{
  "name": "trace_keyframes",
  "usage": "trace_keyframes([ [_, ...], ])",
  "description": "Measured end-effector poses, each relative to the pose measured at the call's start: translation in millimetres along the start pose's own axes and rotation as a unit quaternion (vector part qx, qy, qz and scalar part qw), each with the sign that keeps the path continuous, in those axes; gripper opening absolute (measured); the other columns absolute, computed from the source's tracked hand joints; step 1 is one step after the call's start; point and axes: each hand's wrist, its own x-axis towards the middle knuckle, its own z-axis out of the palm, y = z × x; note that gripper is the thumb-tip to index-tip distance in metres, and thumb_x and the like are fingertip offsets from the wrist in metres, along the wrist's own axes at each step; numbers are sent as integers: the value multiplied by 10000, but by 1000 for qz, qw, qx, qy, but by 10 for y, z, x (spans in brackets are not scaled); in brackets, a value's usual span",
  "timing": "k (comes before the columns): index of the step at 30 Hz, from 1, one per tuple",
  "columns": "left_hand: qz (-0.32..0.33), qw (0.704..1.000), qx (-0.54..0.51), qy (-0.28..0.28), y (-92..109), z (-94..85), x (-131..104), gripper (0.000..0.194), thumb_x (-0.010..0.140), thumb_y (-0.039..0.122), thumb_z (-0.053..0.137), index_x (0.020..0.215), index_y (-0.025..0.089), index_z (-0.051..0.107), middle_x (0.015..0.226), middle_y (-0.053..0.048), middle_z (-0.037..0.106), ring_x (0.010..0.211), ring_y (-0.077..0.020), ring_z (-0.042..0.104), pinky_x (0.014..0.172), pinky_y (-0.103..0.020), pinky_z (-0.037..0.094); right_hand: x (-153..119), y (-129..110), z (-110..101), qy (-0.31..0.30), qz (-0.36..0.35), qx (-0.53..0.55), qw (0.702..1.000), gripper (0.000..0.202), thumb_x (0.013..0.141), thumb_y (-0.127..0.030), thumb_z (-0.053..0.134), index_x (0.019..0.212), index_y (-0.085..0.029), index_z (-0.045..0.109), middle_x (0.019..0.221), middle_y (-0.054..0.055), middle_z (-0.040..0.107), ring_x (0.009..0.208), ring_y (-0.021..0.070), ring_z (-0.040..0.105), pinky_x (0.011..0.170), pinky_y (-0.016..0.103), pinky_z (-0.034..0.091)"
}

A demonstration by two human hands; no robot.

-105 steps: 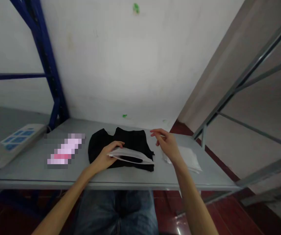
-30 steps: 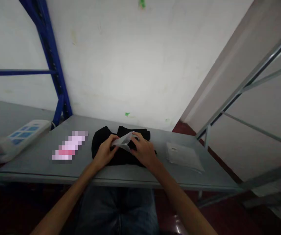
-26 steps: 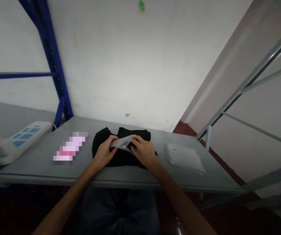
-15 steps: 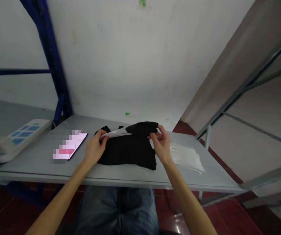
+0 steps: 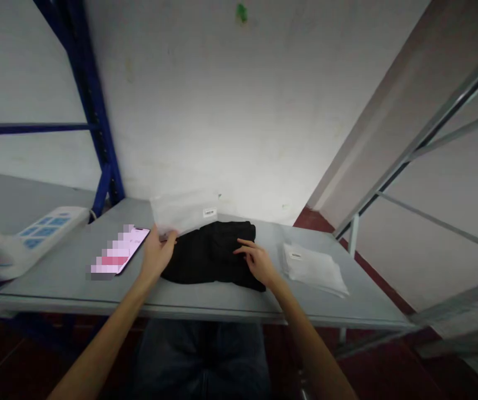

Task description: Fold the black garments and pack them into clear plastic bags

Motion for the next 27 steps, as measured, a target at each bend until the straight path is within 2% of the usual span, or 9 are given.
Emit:
trace_keyframes([
  [2, 12, 999, -16, -32, 28, 82, -60, 392, 870, 506, 619, 1117, 202, 624, 1070, -96, 746, 943, -268, 731, 784, -377, 616, -85, -21, -61, 25, 11, -70, 997, 483, 852, -13, 419, 1045, -268, 781, 1366, 44, 692, 1112, 211, 723, 1000, 444, 595],
  [4, 32, 997, -20, -69, 73, 157, -137, 389, 878, 497, 624, 1137, 207, 628, 1066, -80, 751, 947, -260, 729, 808, -369, 608, -124, -156, -143, 122, 13, -98, 988, 441, 907, -46, 425, 1082, -260, 768, 1319, 59, 709, 1098, 217, 722, 931, 410, 616],
  [6, 60, 991, -6, -116, 147, 212, -227, 368, 909, 474, 603, 1162, 208, 629, 1041, -57, 751, 899, -238, 724, 807, -355, 595, -114, -398, -212, 219, -8, -104, 970, 368, 976, -126, 462, 1181, -259, 737, 1266, 80, 715, 1129, 223, 700, 873, 375, 625],
  [8, 90, 981, 15, -169, 245, 244, -321, 297, 946, 431, 562, 1128, 209, 637, 973, -35, 742, 818, -215, 706, 773, -340, 580, -64, -691, -245, 257, -45, -118, 958, 350, 1014, -208, 525, 1323, -275, 677, 1304, 91, 689, 1196, 227, 662, 936, 384, 603],
  [11, 165, 962, 34, -216, 380, 261, -443, 192, 939, 298, 521, 1065, 208, 635, 1009, -50, 729, 915, -227, 697, 849, -366, 569, 47, -1061, -215, 196, -126, -165, 958, 411, 1021, -285, 605, 1432, -291, 610, 1368, 90, 666, 1303, 247, 595, 1110, 449, 490],
  [16, 268, 940, 72, -200, 466, 255, -536, 264, 937, 237, 516, 1169, 203, 635, 1244, -111, 693, 1198, -282, 624, 1051, -482, 510, 135, -1227, -85, 134, -175, -157, 963, 239, 1049, -276, 583, 1242, -292, 721, 1218, 51, 741, 1184, 208, 651, 1067, 413, 466],
  [19, 274, 935, 101, -199, 447, 237, -519, 243, 985, 247, 479, 1152, 210, 651, 1267, -106, 695, 1222, -285, 613, 1071, -501, 499, 51, -1166, -76, 148, -164, -124, 967, 201, 1052, -276, 575, 1171, -270, 736, 1140, 53, 753, 1097, 200, 669, 987, 394, 488],
  [24, 251, 946, 87, -187, 332, 217, -436, 279, 1007, 277, 452, 1184, 204, 655, 1267, -111, 698, 1223, -274, 621, 1084, -487, 502, -217, -1048, -26, 109, -198, -133, 965, 313, 932, -464, 760, 1180, -277, 728, 1143, 62, 754, 1067, 228, 672, 948, 392, 510],
  [27, 230, 951, 91, -188, 279, 230, -415, 296, 1014, 312, 445, 1185, 201, 660, 1251, -111, 708, 1212, -279, 630, 1087, -490, 500, -334, -1004, 123, 82, -220, -173, 957, 244, 950, -410, 753, 1161, -287, 732, 1126, 44, 764, 1066, 216, 672, 958, 385, 495],
])
